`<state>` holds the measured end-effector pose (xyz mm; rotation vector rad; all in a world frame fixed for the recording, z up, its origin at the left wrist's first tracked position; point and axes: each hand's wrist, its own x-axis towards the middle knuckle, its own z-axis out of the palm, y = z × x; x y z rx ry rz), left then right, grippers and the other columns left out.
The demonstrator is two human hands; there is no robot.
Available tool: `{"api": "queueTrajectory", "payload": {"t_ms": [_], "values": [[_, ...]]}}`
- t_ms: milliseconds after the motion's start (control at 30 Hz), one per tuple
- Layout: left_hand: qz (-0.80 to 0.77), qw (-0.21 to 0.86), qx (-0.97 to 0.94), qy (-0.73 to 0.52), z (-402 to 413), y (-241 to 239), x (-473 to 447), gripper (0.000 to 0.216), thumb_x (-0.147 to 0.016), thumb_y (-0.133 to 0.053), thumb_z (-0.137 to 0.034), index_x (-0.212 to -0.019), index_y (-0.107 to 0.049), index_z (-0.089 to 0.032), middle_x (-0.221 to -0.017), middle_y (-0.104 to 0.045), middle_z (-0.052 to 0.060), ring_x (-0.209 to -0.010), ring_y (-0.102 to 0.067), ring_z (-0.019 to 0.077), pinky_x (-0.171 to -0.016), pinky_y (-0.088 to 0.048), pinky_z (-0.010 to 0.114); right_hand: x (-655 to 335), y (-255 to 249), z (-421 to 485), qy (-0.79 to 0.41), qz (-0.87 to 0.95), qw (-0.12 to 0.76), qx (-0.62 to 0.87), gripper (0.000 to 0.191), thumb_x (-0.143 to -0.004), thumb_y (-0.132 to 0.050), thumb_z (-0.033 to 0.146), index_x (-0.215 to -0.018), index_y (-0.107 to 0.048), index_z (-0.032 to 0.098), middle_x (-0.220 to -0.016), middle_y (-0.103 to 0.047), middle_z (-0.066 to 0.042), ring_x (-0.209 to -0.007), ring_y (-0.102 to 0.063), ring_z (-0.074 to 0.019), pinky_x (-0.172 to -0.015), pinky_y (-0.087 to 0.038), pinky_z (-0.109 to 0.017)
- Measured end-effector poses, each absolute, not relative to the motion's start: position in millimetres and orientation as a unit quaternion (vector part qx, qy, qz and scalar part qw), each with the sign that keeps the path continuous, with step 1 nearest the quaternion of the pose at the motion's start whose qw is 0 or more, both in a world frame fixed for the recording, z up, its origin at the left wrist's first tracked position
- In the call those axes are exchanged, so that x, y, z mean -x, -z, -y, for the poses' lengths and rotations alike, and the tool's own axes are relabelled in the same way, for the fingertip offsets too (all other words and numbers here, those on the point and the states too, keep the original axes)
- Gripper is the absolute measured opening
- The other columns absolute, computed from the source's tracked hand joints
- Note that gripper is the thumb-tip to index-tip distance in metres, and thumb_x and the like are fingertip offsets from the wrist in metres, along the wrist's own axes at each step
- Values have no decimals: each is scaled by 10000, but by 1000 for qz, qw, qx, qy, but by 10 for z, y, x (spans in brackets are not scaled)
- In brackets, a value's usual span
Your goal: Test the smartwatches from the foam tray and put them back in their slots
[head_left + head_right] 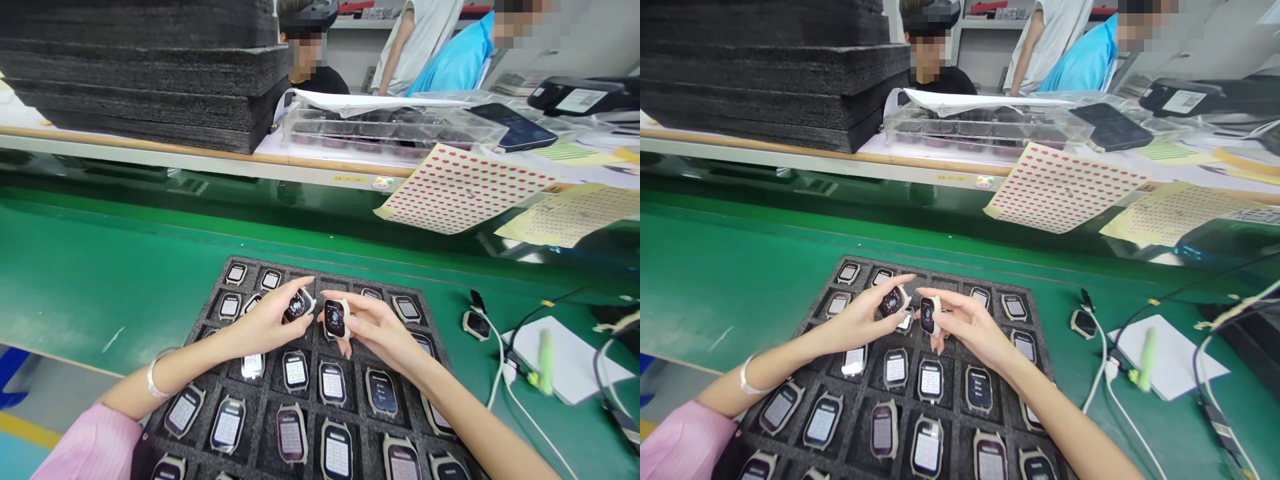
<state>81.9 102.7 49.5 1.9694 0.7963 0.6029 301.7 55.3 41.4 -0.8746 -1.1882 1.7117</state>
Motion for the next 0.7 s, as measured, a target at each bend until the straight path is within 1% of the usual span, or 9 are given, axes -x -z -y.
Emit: {"api": "queueTrajectory", "payload": {"t_ms": [67, 167, 233, 367, 467, 567, 633, 700], "values": [[-321, 451, -798, -238, -1021, -504, -816, 525, -850, -526, -208, -1353, -379, -179, -1380, -486, 112, -1266, -451, 233, -1083, -339, 377, -3021, -410, -554, -683, 480, 427, 348, 451, -826, -707, 335, -1239, -606, 185, -729, -648, -43, -557, -606, -160, -536, -515, -288], [-322, 454, -794, -244, -1013, -516, -808, 534, -849, -527, -199, -1359, -373, -171, -1376, -488, 109, -1258, -456, 226, -1074, -346, 357, -3024, -416, -551, -684, 475, 432, 347, 426, -828, -706, 325, -1224, -617, 197, -764, -651, -44, -553, -607, -154, -535, -513, -285], [-316, 455, -793, -254, -1012, -520, -802, 543, -843, -530, -189, -1363, -371, -184, -1383, -484, 97, -1256, -456, 227, -1059, -361, 344, -3025, -424, -547, -683, 474, 434, 349, 433, -824, -709, 327, -1226, -616, 194, -763, -650, -45, -553, -606, -155, -536, -512, -287], [-315, 460, -789, -257, -1017, -503, -795, 526, -834, -529, -170, -1344, -400, -196, -1332, -530, 83, -1203, -501, 226, -1015, -401, 330, -3029, -433, -541, -678, 478, 429, 357, 466, -811, -720, 347, -1232, -612, 180, -754, -653, -47, -536, -607, -158, -527, -514, -294], [-320, 470, -780, -261, -1025, -474, -804, 567, -841, -544, -199, -1377, -362, -192, -1346, -513, 95, -1155, -532, 226, -980, -429, 329, -3027, -432, -539, -679, 475, 432, 355, 462, -818, -713, 337, -1242, -608, 188, -823, -671, -64, -539, -605, -148, -532, -512, -290], [-319, 474, -777, -265, -1036, -462, -820, 585, -840, -552, -207, -1387, -349, -187, -1361, -498, 99, -1159, -526, 228, -978, -427, 327, -3023, -431, -541, -681, 468, 436, 356, 458, -824, -704, 325, -1252, -601, 194, -902, -680, -83, -550, -600, -142, -528, -511, -285], [-327, 470, -778, -259, -1042, -471, -826, 556, -835, -549, -202, -1364, -383, -175, -1323, -530, 101, -1155, -524, 236, -971, -427, 330, -3022, -430, -542, -679, 468, 435, 361, 451, -820, -706, 327, -1237, -611, 185, -907, -681, -86, -543, -600, -141, -519, -511, -281], [-339, 465, -780, -247, -1046, -484, -827, 517, -831, -544, -204, -1331, -420, -160, -1228, -587, 99, -1095, -552, 239, -945, -439, 339, -3022, -428, -543, -675, 475, 432, 364, 436, -817, -707, 331, -1214, -623, 172, -895, -679, -86, -533, -604, -140, -516, -512, -277]]}}
